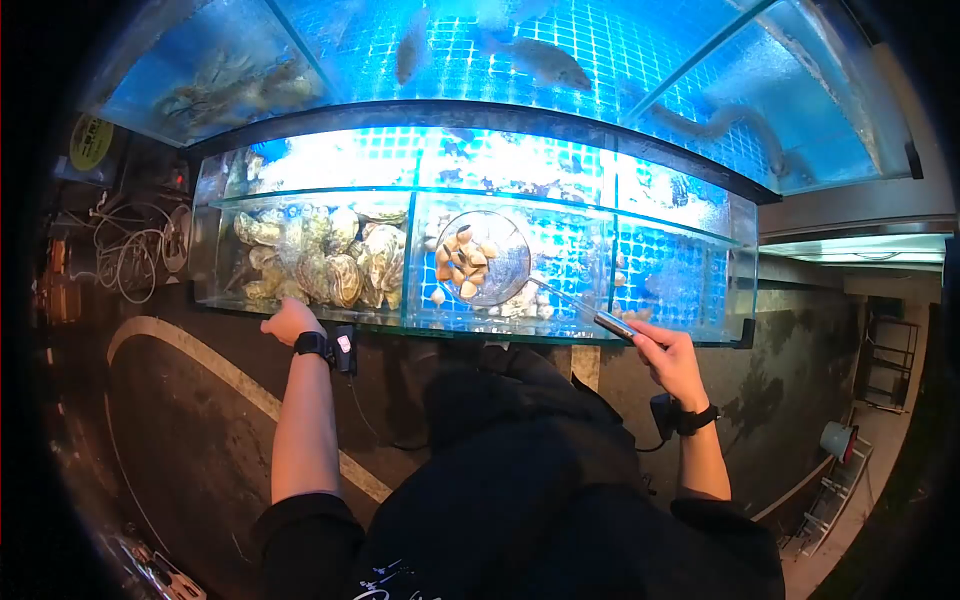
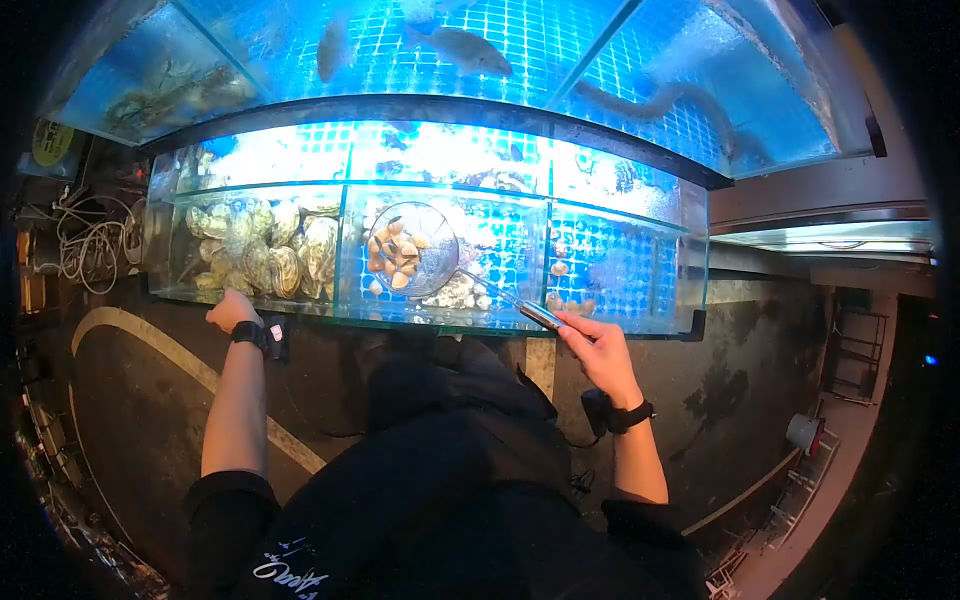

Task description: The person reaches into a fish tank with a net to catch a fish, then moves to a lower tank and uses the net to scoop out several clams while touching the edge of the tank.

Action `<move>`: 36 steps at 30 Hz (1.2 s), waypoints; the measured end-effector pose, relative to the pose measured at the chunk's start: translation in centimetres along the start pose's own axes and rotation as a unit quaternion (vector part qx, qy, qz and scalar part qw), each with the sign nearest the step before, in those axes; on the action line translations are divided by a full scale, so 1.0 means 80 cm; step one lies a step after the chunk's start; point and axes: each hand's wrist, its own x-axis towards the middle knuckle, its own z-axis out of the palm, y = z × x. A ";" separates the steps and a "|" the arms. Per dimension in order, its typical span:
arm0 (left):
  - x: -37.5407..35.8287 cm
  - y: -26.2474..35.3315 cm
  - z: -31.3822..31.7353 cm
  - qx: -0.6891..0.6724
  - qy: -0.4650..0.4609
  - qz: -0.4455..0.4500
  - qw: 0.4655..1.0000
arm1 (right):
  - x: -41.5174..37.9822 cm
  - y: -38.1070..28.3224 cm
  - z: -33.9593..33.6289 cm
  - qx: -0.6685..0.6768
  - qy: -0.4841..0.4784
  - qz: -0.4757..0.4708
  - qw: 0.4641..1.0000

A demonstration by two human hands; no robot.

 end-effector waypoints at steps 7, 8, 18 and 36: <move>-0.002 0.000 -0.002 -0.007 -0.004 0.008 1.000 | -0.005 0.007 -0.001 -0.055 0.017 -0.042 0.997; -0.003 0.001 -0.003 -0.004 -0.006 0.008 1.000 | -0.006 0.007 0.001 -0.070 0.023 -0.049 0.996; 0.000 0.000 -0.001 0.006 -0.014 -0.007 1.000 | -0.001 0.005 0.030 -0.271 0.067 -0.265 0.923; 0.004 -0.002 0.001 -0.009 -0.008 -0.008 1.000 | -0.017 0.006 0.023 -0.453 0.191 -0.400 0.774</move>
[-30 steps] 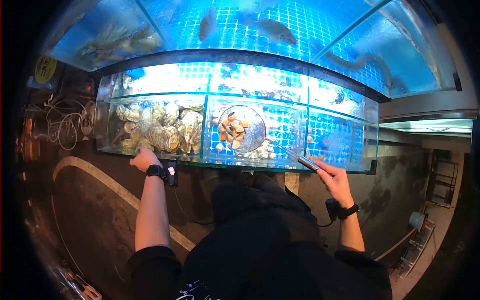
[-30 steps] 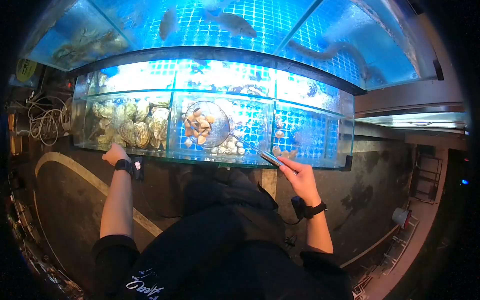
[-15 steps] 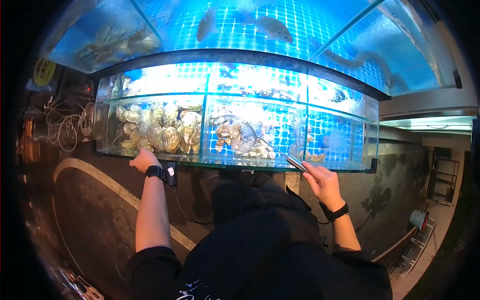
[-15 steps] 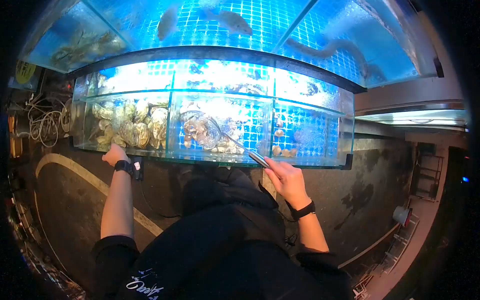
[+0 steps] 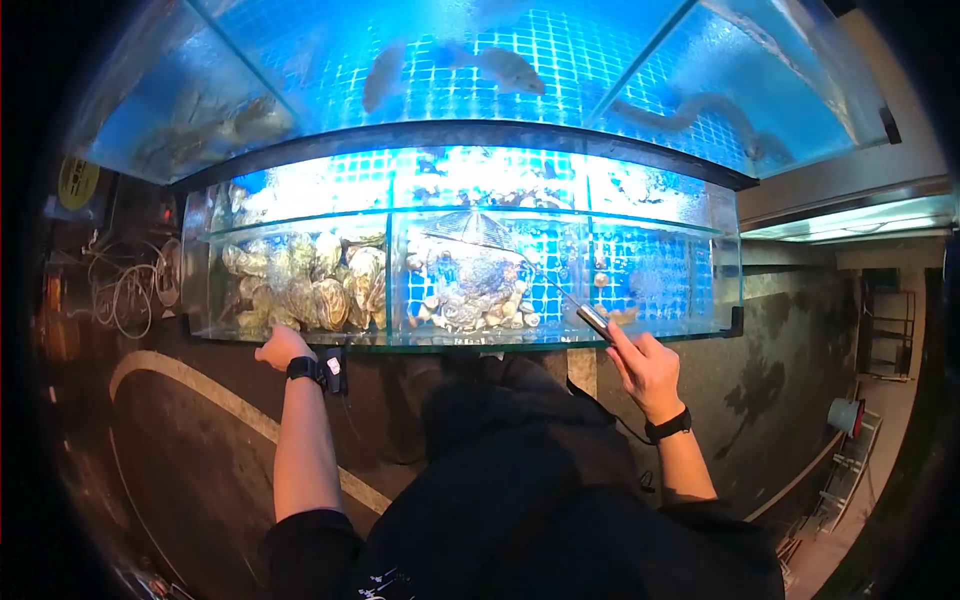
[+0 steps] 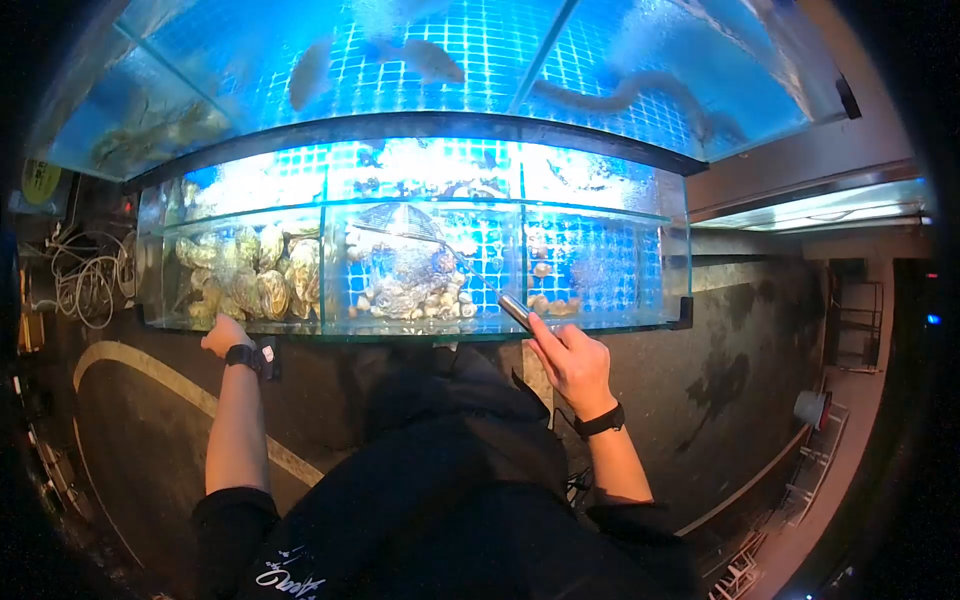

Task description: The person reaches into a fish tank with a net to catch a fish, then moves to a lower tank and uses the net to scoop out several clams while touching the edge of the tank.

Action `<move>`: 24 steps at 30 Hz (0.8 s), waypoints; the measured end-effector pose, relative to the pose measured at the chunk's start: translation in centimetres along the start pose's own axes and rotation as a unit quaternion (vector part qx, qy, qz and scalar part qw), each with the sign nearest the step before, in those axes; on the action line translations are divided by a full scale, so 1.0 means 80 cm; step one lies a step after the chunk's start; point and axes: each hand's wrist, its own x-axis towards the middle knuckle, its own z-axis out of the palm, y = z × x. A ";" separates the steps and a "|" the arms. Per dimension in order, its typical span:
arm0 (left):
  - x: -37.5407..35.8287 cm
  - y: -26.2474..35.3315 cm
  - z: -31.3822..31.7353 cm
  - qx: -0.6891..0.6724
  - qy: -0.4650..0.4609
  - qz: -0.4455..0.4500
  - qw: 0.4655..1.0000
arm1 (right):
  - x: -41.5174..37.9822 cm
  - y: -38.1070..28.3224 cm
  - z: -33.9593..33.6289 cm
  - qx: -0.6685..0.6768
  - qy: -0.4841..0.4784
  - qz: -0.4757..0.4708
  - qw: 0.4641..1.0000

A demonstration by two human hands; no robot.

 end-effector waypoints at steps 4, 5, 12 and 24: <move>0.016 -0.015 0.004 -0.029 -0.014 0.042 0.999 | -0.008 0.006 -0.001 -0.016 0.036 -0.003 0.999; 0.011 -0.011 0.002 -0.051 -0.024 0.041 0.998 | -0.013 0.007 0.002 0.001 0.035 0.011 0.999; 0.035 -0.021 0.009 -0.069 -0.058 0.009 0.996 | -0.036 0.018 -0.019 0.048 0.084 0.039 0.995; 0.082 -0.037 0.036 0.052 -0.040 0.015 0.998 | -0.070 0.026 -0.029 0.040 0.152 0.079 0.984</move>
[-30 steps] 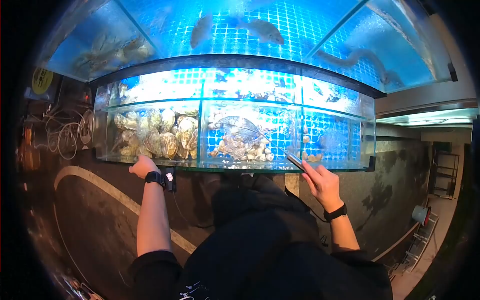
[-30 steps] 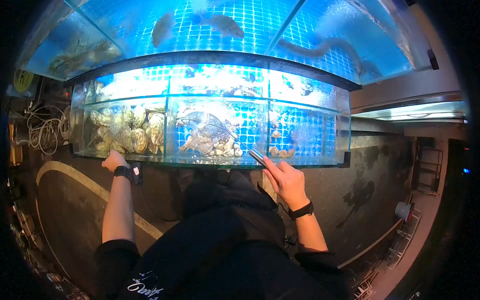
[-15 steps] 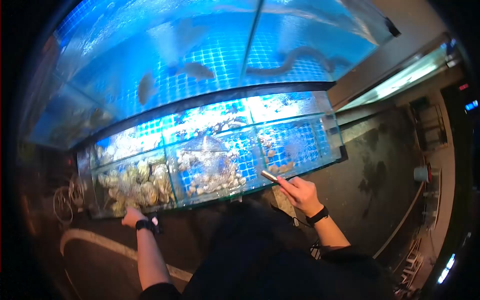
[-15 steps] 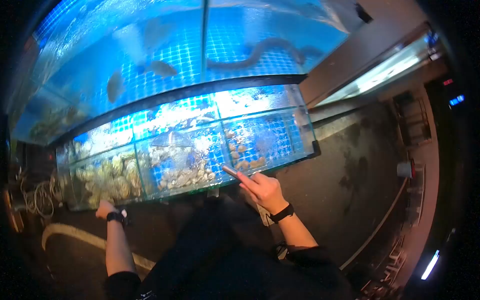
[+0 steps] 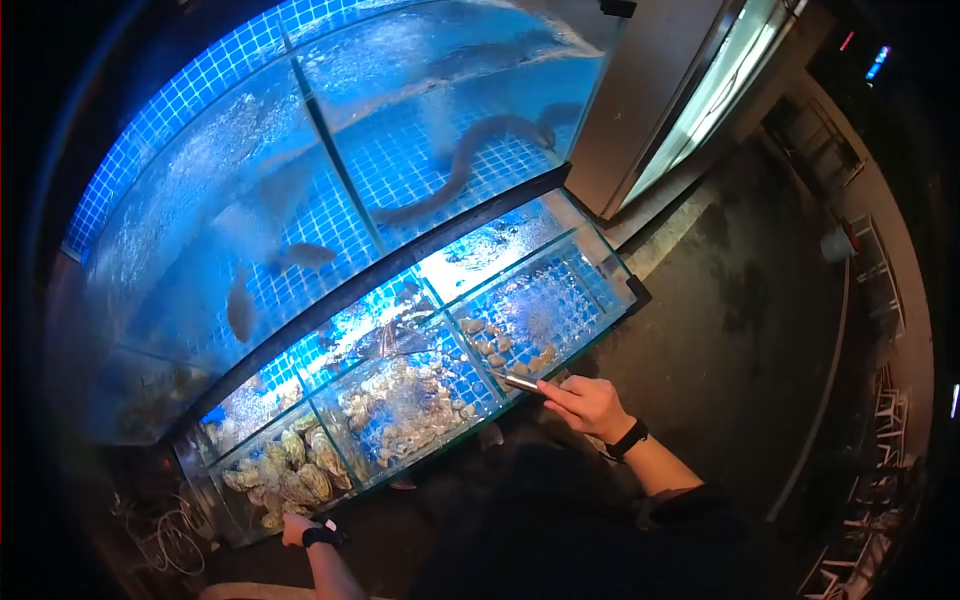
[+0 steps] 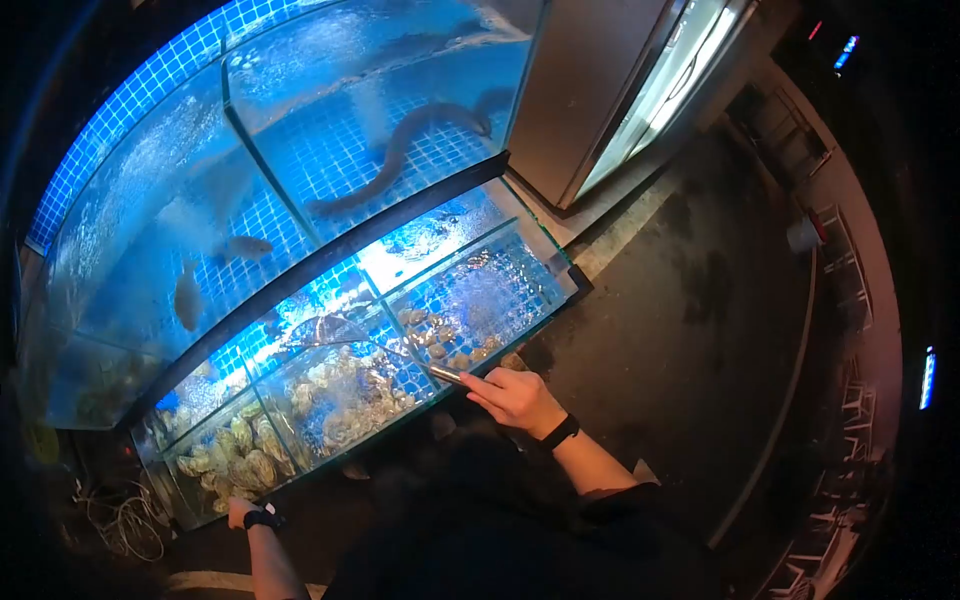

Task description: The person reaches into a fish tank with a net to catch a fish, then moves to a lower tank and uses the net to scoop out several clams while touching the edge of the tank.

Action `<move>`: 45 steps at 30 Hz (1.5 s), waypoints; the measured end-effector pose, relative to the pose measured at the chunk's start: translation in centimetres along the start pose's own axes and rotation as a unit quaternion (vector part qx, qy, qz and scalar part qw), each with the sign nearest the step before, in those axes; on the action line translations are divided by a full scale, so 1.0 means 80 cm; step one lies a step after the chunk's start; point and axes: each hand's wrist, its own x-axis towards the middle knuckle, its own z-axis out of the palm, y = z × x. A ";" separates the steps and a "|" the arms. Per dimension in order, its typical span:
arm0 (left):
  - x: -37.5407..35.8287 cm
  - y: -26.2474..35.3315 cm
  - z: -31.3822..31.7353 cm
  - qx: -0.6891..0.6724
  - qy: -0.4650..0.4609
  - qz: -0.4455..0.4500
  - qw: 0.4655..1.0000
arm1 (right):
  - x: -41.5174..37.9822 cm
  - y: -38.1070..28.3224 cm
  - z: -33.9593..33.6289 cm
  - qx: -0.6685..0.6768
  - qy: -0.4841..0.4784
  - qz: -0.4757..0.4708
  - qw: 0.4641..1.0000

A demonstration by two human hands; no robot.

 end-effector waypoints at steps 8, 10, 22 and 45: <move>0.003 -0.003 0.001 -0.027 0.020 0.001 0.999 | -0.008 0.020 -0.012 -0.029 0.021 -0.006 0.999; -0.008 0.003 -0.006 -0.026 0.014 0.006 1.000 | -0.010 0.032 -0.021 -0.041 0.070 -0.003 0.997; -0.069 0.028 -0.031 -0.070 -0.003 -0.008 0.997 | 0.027 0.103 -0.063 -0.189 0.027 0.011 0.982; -0.113 0.055 -0.050 -0.076 -0.011 -0.029 0.997 | 0.124 0.179 0.070 -0.163 0.005 0.160 0.974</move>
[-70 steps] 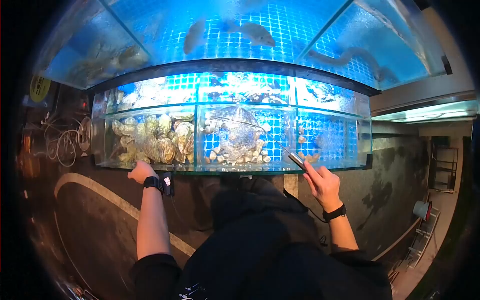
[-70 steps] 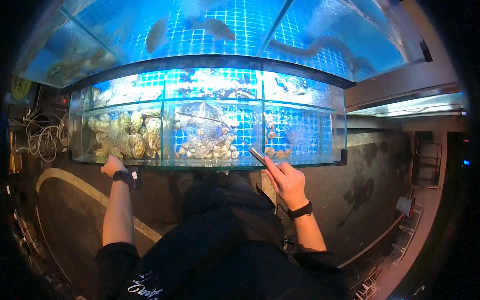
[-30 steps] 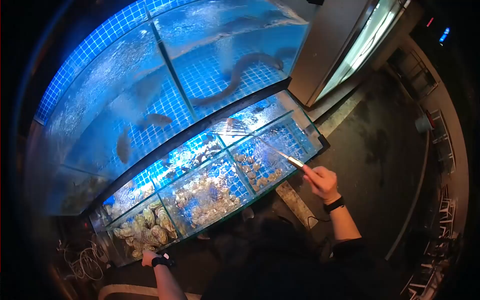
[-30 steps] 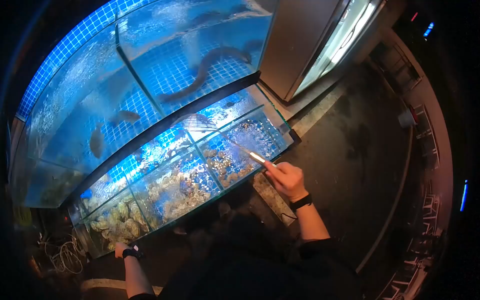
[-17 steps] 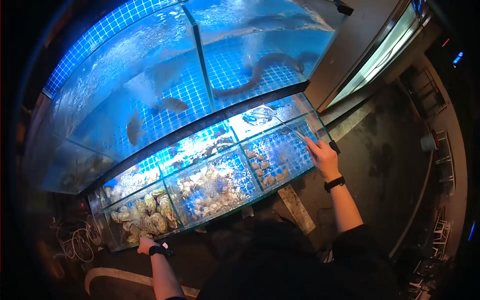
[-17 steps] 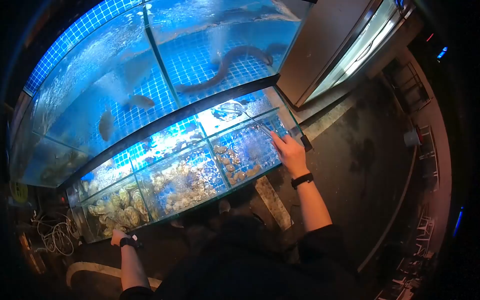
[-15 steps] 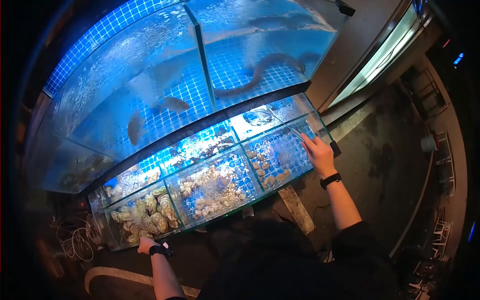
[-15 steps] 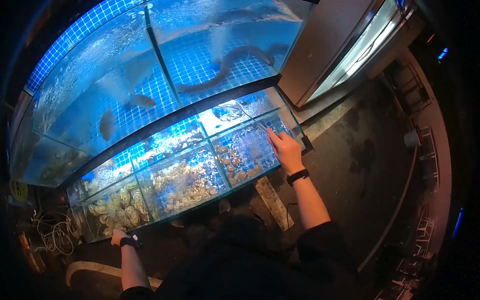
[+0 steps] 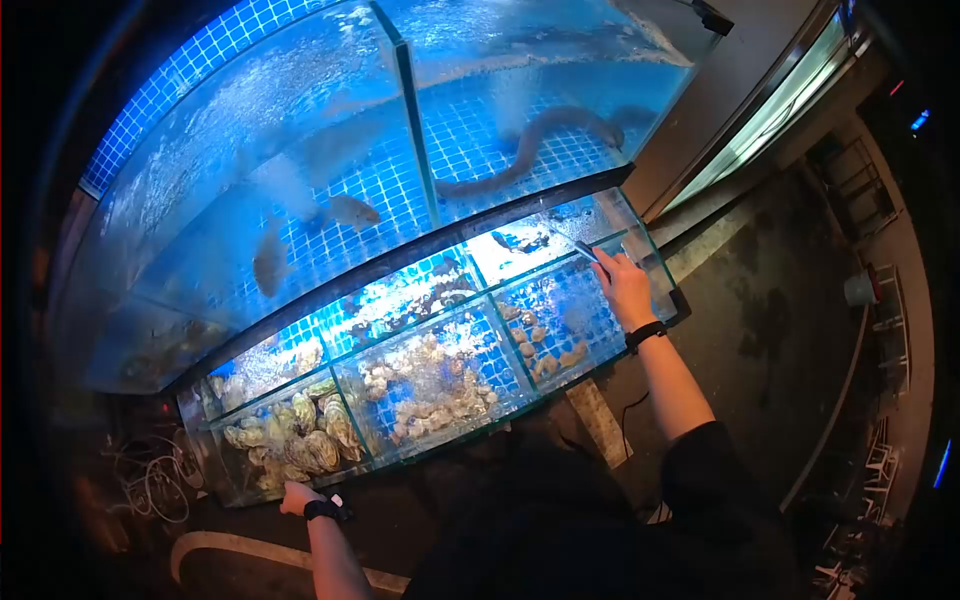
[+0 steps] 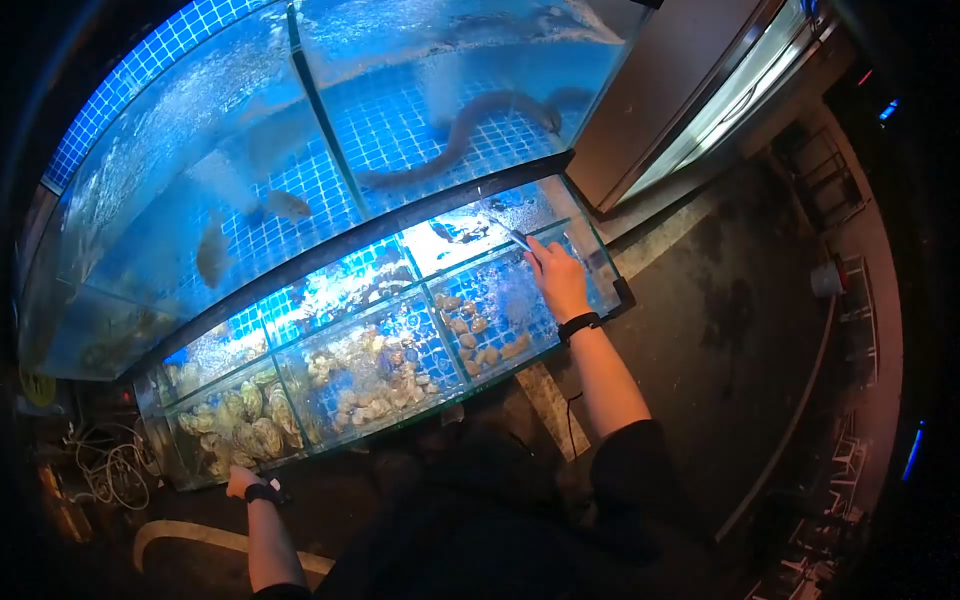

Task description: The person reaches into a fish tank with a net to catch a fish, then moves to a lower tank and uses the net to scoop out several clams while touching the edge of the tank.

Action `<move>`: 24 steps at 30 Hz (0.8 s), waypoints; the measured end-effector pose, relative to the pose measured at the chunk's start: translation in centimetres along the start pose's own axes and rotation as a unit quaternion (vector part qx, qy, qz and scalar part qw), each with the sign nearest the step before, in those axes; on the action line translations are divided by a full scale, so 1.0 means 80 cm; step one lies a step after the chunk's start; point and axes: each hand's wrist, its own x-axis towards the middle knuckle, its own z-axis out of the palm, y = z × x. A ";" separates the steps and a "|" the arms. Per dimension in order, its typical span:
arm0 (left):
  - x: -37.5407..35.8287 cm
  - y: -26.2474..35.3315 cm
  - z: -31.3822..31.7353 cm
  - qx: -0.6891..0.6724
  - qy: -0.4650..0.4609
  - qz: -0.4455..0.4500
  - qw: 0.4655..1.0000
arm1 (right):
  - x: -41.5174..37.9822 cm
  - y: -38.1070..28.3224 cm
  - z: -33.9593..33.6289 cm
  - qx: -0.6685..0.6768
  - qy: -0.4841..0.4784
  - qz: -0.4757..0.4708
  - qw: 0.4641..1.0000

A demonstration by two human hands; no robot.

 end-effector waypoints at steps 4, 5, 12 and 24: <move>0.012 -0.007 0.004 0.013 0.007 0.018 1.000 | 0.013 0.009 -0.001 0.060 0.010 0.005 0.998; 0.018 -0.009 0.006 0.016 0.008 0.020 1.000 | 0.017 0.012 -0.004 0.061 0.007 0.008 0.998; 0.104 -0.070 0.030 -0.075 0.044 0.133 0.987 | 0.049 0.025 -0.032 0.134 -0.143 0.044 0.980; 0.013 -0.011 0.004 -0.025 0.029 0.076 0.996 | 0.080 0.037 0.002 0.221 -0.291 0.194 0.910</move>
